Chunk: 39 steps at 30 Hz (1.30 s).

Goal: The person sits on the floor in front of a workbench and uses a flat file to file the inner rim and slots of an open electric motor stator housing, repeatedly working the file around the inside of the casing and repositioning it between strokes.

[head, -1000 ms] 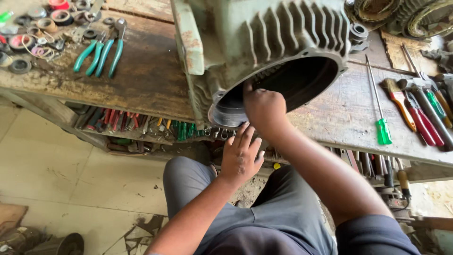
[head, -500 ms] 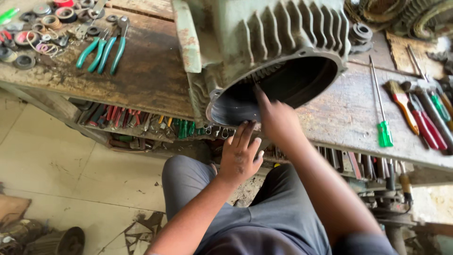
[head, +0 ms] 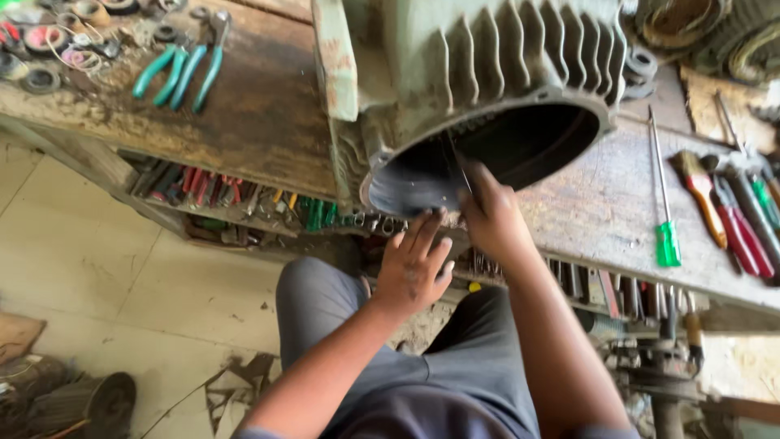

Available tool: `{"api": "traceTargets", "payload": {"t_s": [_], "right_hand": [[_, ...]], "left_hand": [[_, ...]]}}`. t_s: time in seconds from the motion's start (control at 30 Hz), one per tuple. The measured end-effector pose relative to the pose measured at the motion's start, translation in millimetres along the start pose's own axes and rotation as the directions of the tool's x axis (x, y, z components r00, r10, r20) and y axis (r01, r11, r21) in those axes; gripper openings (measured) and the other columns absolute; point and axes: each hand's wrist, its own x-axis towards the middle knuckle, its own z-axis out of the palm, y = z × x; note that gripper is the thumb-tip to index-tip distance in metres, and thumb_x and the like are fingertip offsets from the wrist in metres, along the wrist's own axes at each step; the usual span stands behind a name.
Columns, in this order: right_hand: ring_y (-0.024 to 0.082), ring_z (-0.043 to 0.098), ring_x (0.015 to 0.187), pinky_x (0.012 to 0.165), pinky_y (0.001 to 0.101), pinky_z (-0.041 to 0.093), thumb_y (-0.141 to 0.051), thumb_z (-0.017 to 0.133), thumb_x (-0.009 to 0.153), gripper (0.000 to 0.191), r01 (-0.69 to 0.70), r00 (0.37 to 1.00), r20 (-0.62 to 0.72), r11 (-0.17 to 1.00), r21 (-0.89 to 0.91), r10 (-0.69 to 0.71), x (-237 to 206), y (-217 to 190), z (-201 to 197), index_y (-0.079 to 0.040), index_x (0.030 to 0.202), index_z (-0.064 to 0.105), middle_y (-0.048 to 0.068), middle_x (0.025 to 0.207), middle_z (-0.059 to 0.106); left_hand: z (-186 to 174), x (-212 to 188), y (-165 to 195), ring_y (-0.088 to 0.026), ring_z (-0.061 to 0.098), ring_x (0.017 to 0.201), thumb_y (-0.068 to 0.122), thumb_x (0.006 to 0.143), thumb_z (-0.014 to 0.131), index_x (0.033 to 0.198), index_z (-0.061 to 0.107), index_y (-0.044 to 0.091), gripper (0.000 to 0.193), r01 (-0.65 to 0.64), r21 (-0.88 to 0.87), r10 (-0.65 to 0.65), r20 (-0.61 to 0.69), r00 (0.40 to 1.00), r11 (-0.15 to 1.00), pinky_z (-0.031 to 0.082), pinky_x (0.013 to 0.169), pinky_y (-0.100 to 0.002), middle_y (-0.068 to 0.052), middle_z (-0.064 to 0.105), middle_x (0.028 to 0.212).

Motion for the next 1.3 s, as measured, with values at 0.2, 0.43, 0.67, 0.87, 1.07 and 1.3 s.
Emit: {"api": "traceTargets", "payload": {"t_s": [0.2,0.43,0.67,0.87,1.07,1.3], "right_hand": [[0.018,0.065,0.056,0.055,0.0346,0.053,-0.005,0.058,0.096,0.047,-0.042,0.999,-0.017,0.993,0.110,0.044,1.6,-6.8,-1.5,-0.005,0.143,0.055,0.013,0.068,0.066],[0.017,0.052,0.044,0.042,0.0322,0.043,-0.005,0.052,0.100,0.052,-0.290,0.957,0.097,0.874,0.390,0.274,24.1,4.5,7.1,-0.008,0.152,0.043,0.014,0.065,0.063],[0.012,0.059,0.049,0.041,0.0284,0.045,-0.002,0.050,0.100,0.052,-0.199,0.980,0.111,0.853,0.482,0.166,16.2,6.8,0.6,-0.001,0.151,0.044,0.009,0.071,0.068],[0.015,0.053,0.044,0.041,0.0291,0.043,-0.004,0.054,0.100,0.050,-0.213,0.977,0.059,0.902,0.375,0.206,23.0,-3.3,6.9,-0.005,0.149,0.046,0.012,0.065,0.063],[0.012,0.059,0.050,0.045,0.0278,0.047,-0.005,0.057,0.102,0.039,-0.079,0.996,-0.018,0.963,0.256,0.087,34.6,1.2,11.2,-0.002,0.141,0.053,0.007,0.072,0.065],[0.013,0.053,0.044,0.041,0.0296,0.042,-0.006,0.053,0.099,0.047,-0.232,0.973,0.066,0.932,0.279,0.222,6.7,-18.2,-4.5,-0.004,0.146,0.050,0.008,0.063,0.062]], "left_hand": [[1.3,-1.0,-2.5,-0.034,0.044,0.146,0.026,0.085,0.074,0.116,0.062,0.007,0.039,-0.007,0.011,0.007,-0.005,1.000,1.000,0.046,0.101,-0.050,-0.018,0.046,0.156],[3.6,-2.3,-0.7,-0.036,0.043,0.146,0.026,0.086,0.073,0.117,0.062,0.008,0.037,0.024,-0.008,-0.024,0.009,1.000,1.000,0.046,0.100,-0.051,-0.018,0.046,0.155],[-0.2,-3.0,-5.3,-0.034,0.043,0.145,0.028,0.085,0.074,0.117,0.063,0.009,0.039,0.005,0.001,-0.005,0.029,1.000,1.000,0.046,0.101,-0.052,-0.016,0.046,0.154],[-0.2,-3.2,-7.5,-0.034,0.043,0.146,0.027,0.087,0.073,0.116,0.062,0.008,0.037,-0.009,0.016,0.008,0.063,0.998,1.000,0.046,0.101,-0.053,-0.018,0.046,0.154],[-0.7,-5.1,-5.3,-0.034,0.043,0.146,0.026,0.087,0.073,0.117,0.062,0.008,0.037,0.000,-0.021,0.001,0.033,0.999,1.000,0.047,0.101,-0.053,-0.019,0.046,0.156],[-3.9,-5.2,-9.7,-0.033,0.045,0.145,0.027,0.085,0.073,0.115,0.061,0.008,0.037,-0.017,-0.029,0.018,0.039,0.999,0.999,0.048,0.100,-0.052,-0.018,0.047,0.156]]}}
